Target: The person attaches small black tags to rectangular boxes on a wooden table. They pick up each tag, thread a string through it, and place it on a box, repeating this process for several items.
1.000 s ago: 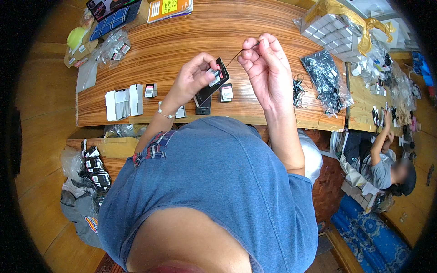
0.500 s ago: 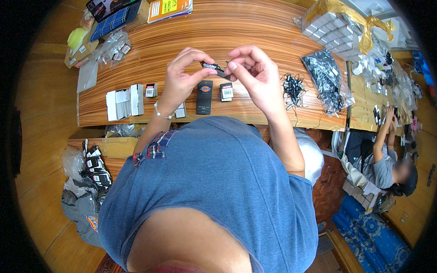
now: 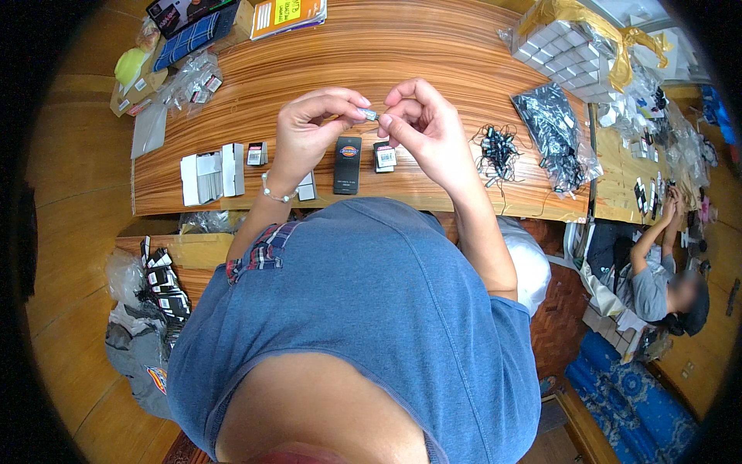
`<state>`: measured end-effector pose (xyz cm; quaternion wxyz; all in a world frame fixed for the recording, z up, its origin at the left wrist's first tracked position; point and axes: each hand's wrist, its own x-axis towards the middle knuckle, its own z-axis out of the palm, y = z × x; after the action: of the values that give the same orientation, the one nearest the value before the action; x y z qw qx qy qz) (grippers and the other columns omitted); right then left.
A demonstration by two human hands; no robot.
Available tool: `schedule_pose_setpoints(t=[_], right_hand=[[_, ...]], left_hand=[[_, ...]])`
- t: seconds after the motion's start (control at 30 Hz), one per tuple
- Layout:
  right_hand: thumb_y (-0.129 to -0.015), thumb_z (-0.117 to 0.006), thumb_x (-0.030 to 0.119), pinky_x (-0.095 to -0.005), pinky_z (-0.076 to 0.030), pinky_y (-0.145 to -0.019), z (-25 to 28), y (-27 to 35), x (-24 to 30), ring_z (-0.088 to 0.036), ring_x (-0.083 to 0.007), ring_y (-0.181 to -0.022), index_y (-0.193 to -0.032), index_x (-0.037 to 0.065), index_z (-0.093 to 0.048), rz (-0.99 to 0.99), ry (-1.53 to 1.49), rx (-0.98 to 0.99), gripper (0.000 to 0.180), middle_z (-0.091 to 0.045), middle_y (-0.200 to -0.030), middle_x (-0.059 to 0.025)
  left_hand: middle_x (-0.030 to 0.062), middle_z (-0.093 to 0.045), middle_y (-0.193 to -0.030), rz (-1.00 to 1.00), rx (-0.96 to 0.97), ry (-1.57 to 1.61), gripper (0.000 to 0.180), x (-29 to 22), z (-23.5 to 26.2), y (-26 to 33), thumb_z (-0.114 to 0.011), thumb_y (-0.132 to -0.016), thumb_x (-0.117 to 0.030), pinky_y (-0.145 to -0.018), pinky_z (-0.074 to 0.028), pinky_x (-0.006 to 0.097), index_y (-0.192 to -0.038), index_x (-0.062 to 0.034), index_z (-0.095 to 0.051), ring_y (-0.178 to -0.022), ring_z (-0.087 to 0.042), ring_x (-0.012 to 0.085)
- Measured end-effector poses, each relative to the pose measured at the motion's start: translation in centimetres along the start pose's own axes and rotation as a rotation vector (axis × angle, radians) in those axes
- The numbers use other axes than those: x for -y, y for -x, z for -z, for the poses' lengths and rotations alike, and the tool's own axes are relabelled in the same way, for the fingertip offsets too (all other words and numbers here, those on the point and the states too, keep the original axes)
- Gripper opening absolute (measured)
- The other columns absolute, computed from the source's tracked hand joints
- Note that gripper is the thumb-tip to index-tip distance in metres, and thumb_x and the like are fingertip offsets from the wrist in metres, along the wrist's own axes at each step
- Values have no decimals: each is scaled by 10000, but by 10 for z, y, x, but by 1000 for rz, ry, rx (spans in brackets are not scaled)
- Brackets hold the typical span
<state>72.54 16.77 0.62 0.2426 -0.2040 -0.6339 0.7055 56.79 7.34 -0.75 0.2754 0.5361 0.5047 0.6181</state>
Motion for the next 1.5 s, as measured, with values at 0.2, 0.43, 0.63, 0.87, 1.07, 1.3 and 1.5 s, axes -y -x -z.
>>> schedule_pose_setpoints(t=[0.2,0.43,0.63,0.87,1.07,1.3,1.5], right_hand=[[-832,-566,28,-198,-439,-569,0,-1,0,-545,-75,-636,-947,17,-464,-28,-39,21,154,-590,-702,-47],[-822,-588,34,-198,-398,-537,4,-3,-4,-523,-87,-606,-919,46,-454,-113,-175,105,166,-586,-696,-59],[-825,-589,41,-195,-403,-540,8,-1,-9,-512,-79,-583,-898,61,-437,-114,-243,150,170,-582,-670,-56],[-824,-600,46,-213,-425,-545,2,1,-21,-539,-107,-594,-905,61,-430,-82,-401,150,189,-618,-715,-102],[-806,-629,61,-233,-457,-537,-2,9,-28,-582,-135,-606,-913,56,-444,-93,-459,118,214,-629,-721,-108],[-825,-614,97,-243,-476,-592,-5,4,-33,-604,-150,-670,-964,47,-456,-110,-510,185,216,-627,-769,-117],[-875,-545,144,-279,-495,-629,-14,-9,-34,-602,-167,-665,-969,16,-501,-159,-403,232,165,-619,-782,-128]], left_hand=[[97,-655,-853,-26,35,-16,155,-3,2,-2,-598,-698,117,-725,-511,261,-751,-12,-665,-821,-625,170],[111,-655,-842,27,91,88,151,3,6,-2,-603,-689,125,-717,-515,262,-743,-1,-665,-813,-629,178],[117,-652,-850,94,178,112,138,0,8,-1,-614,-695,117,-722,-517,270,-745,0,-669,-808,-629,181],[119,-660,-841,125,122,258,128,4,5,4,-630,-693,101,-729,-513,278,-730,-13,-674,-795,-631,181],[125,-661,-814,138,117,376,107,4,0,9,-622,-693,105,-687,-511,274,-721,9,-661,-754,-632,175],[89,-661,-816,44,152,144,87,-3,8,6,-644,-706,46,-749,-475,282,-739,-30,-670,-794,-595,163],[68,-518,-1087,-95,-65,-267,226,-1,-1,2,-691,-688,-46,-893,-384,323,-899,-125,-672,-983,-485,199]])
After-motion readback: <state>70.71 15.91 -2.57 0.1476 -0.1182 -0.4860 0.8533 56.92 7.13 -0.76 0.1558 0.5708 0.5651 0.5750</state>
